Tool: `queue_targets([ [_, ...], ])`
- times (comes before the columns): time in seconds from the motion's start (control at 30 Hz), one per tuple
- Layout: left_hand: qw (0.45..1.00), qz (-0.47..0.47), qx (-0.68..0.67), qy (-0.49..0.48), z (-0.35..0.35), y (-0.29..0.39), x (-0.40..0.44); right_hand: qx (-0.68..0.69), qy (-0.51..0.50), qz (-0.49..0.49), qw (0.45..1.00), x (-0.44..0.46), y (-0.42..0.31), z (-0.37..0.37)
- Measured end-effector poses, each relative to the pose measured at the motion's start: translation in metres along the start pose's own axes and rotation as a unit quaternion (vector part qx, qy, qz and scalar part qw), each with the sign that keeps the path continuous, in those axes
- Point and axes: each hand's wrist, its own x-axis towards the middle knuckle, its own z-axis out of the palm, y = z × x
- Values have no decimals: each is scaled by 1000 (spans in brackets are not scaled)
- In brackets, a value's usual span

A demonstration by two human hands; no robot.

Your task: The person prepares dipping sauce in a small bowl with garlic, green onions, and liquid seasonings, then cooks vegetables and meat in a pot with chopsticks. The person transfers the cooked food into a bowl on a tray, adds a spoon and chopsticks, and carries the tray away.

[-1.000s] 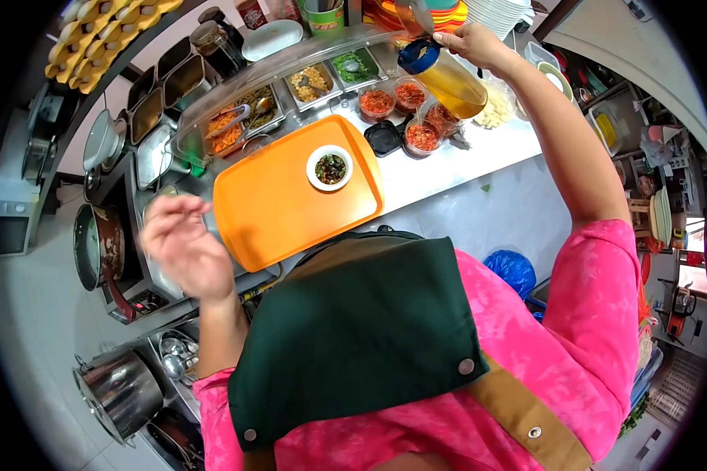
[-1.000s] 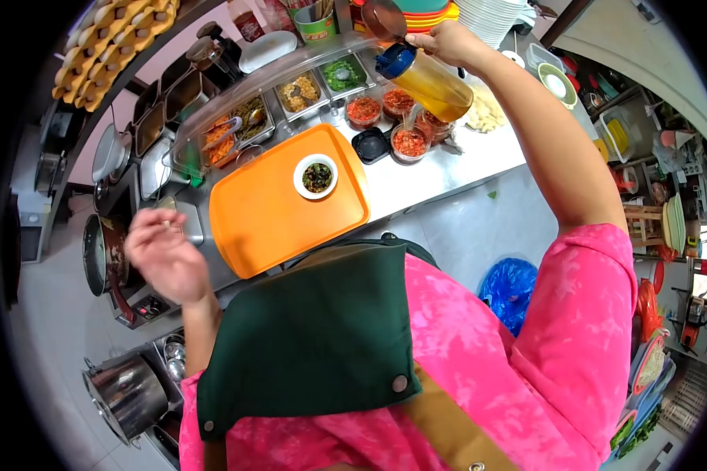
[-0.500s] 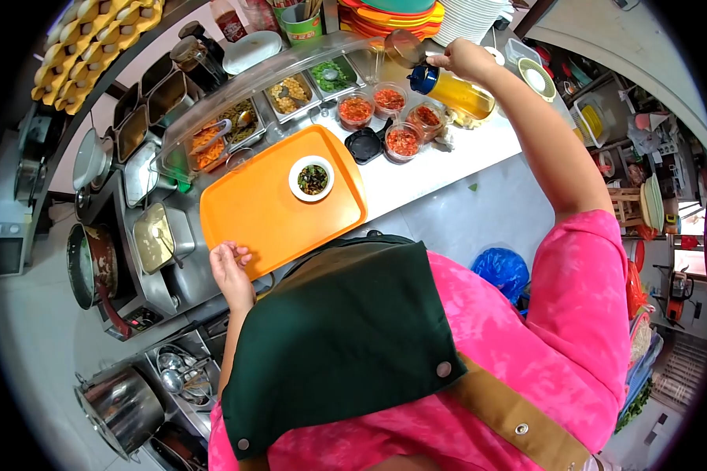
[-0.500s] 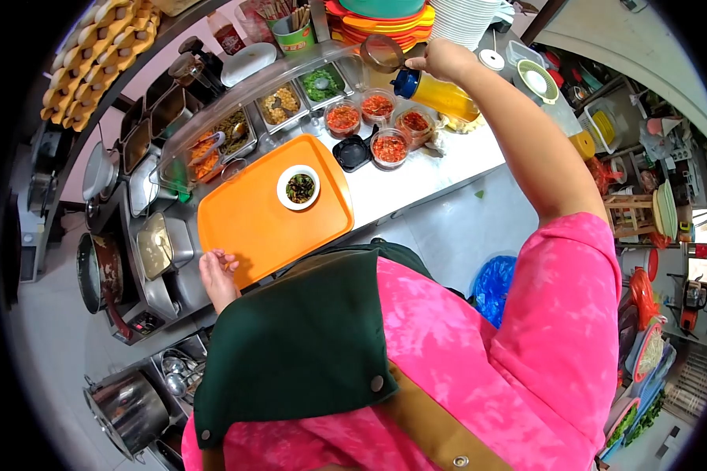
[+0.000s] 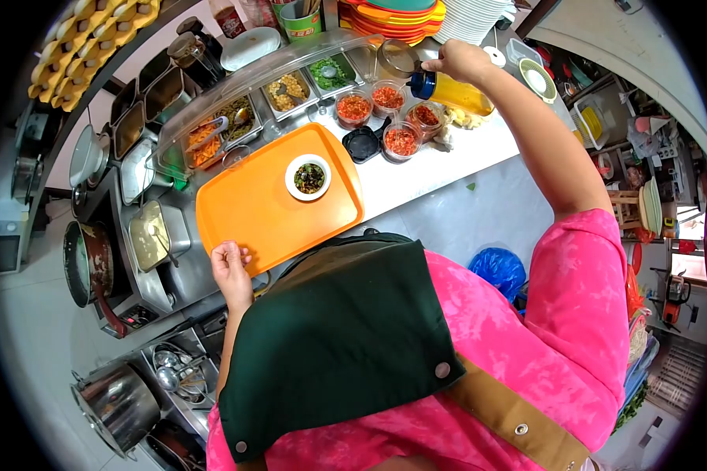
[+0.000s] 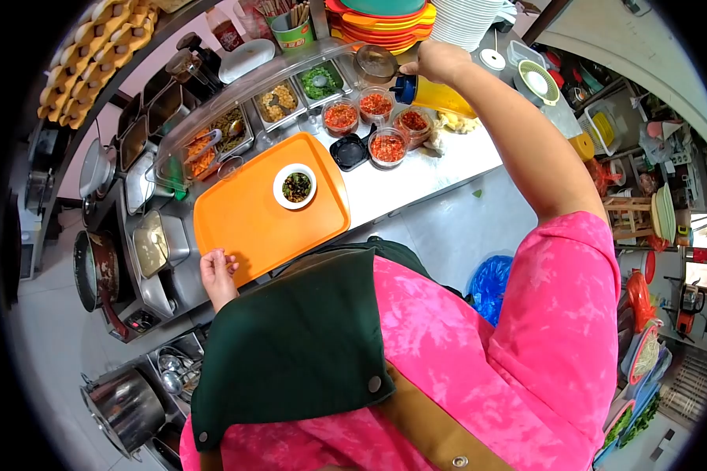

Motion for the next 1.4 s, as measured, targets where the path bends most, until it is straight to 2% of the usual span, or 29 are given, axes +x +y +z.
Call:
queue_targets([
  [0.57,999,34,14,-5,3,-1,-5,4,37,-7,999,14,0,-9],
  [1.03,998,55,28,-32,5,-11,-4,-29,17,-3,999,-1,8,-11],
  [1.2,996,70,32,-49,8,-14,0,0,7,1,1000,-4,8,-12],
  [1.4,993,82,45,-67,9,-13,2,29,47,-6,998,0,12,-12],
])
